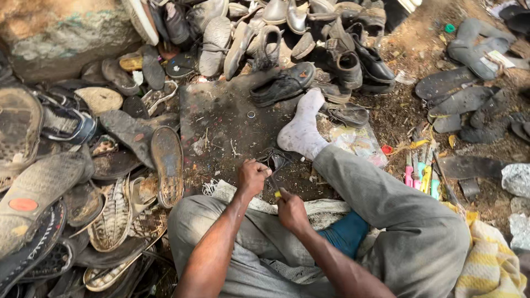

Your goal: The person uses a small knife to trim and prepare the components of a black leather shoe while sitting on the ground.

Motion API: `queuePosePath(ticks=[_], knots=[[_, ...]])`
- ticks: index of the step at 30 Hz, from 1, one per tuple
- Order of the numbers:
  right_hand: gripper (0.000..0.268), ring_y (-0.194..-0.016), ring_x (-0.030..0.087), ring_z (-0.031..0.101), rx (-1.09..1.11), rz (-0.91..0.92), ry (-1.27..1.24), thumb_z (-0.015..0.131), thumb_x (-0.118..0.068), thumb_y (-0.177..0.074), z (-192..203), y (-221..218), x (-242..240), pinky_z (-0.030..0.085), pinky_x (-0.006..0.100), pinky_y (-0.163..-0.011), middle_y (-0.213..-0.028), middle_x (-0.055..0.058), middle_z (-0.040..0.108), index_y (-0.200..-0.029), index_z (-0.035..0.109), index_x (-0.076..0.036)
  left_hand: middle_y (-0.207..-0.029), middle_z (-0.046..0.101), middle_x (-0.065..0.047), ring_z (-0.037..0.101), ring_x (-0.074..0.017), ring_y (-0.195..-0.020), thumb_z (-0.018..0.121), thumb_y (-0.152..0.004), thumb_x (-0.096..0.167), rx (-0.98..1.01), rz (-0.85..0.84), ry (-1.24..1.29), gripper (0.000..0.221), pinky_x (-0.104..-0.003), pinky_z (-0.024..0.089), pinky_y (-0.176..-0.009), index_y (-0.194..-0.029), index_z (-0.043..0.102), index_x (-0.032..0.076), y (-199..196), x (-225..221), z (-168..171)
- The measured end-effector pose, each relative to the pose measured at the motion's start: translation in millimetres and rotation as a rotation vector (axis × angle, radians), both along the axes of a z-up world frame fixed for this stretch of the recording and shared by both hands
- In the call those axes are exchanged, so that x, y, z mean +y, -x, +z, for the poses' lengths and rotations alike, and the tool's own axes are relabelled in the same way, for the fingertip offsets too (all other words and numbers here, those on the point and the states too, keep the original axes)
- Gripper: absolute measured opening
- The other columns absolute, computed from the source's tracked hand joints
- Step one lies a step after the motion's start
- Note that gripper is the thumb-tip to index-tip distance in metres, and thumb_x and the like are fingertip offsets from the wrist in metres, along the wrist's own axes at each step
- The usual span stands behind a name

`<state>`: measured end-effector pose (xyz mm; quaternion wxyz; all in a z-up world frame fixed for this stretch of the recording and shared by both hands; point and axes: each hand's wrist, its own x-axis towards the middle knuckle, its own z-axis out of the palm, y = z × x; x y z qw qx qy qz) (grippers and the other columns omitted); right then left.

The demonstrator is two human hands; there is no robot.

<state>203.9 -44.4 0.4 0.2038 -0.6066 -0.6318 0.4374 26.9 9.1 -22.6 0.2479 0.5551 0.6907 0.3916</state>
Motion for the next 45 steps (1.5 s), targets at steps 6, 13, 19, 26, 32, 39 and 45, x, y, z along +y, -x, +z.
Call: queuePosePath(ticks=[6,13,19,26,32,39,45], knots=[[0.041,-0.087,0.042,0.073,0.013,-0.074,0.019,0.058,-0.016,-0.093,15,-2,-8,0.056,0.048,-0.077,-0.094,0.033,0.07,-0.131,0.065,-0.004,-0.082,0.073,-0.009,0.068,-0.0226,-0.08,0.084,-0.076,0.012,-0.266,0.07,0.066,0.012,-0.037,0.054,-0.075,-0.082,0.08,0.003,-41,-11,-4],[0.039,-0.088,0.049,0.068,-0.112,-0.08,-0.051,0.055,-0.016,-0.091,19,-41,-40,0.051,0.057,-0.083,-0.089,0.033,0.069,-0.127,0.066,-0.007,-0.08,0.072,-0.002,0.061,-0.0109,-0.074,0.079,-0.085,0.005,-0.866,0.204,0.074,0.009,-0.027,0.051,-0.07,-0.089,0.077,-0.003,-93,-12,-11],[0.052,-0.087,0.053,0.066,-0.203,-0.033,-0.022,0.052,-0.013,-0.09,-13,-26,-37,0.049,0.062,-0.079,-0.089,0.034,0.069,-0.141,0.051,-0.009,-0.082,0.07,-0.004,0.059,-0.0131,-0.074,0.077,-0.087,0.001,-1.109,0.161,0.111,0.007,-0.028,0.047,-0.071,-0.093,0.077,-0.004,-90,-10,-23],[0.038,-0.091,0.053,0.067,-0.138,-0.149,-0.03,0.052,-0.02,-0.097,-8,-19,-43,0.05,0.062,-0.083,-0.091,0.034,0.069,-0.133,0.057,-0.009,-0.088,0.073,-0.006,0.066,-0.0144,-0.08,0.069,-0.087,-0.002,-1.253,0.136,0.116,0.01,-0.027,0.053,-0.08,-0.095,0.075,-0.003,-89,-6,-22],[0.038,-0.102,0.051,0.066,-0.119,-0.172,0.154,0.052,-0.021,-0.098,36,-14,-56,0.051,0.058,-0.089,-0.101,0.033,0.069,-0.132,0.059,-0.007,-0.093,0.073,-0.006,0.062,-0.0137,-0.085,0.071,-0.098,0.01,-1.176,0.041,0.183,0.015,-0.029,0.047,-0.084,-0.102,0.076,-0.003,-75,-14,-27],[0.048,-0.113,0.043,0.068,0.17,-0.423,-0.029,0.056,-0.021,-0.098,-21,11,-33,0.052,0.046,-0.096,-0.119,0.032,0.068,-0.138,0.057,0.005,-0.097,0.075,-0.009,0.07,-0.023,-0.092,0.073,-0.091,0.008,-1.634,-0.069,0.067,0.009,-0.04,0.053,-0.094,-0.098,0.074,0.003,-59,-8,-3],[0.046,-0.104,0.035,0.071,0.201,-0.336,0.09,0.06,-0.02,-0.099,20,-25,-54,0.053,0.043,-0.091,-0.113,0.026,0.073,-0.14,0.056,-0.002,-0.108,0.069,-0.007,0.065,-0.0247,-0.103,0.07,-0.071,0.008,0.157,-0.637,-0.25,0.023,-0.04,0.051,-0.091,-0.093,0.074,0.012,-33,-7,100]])
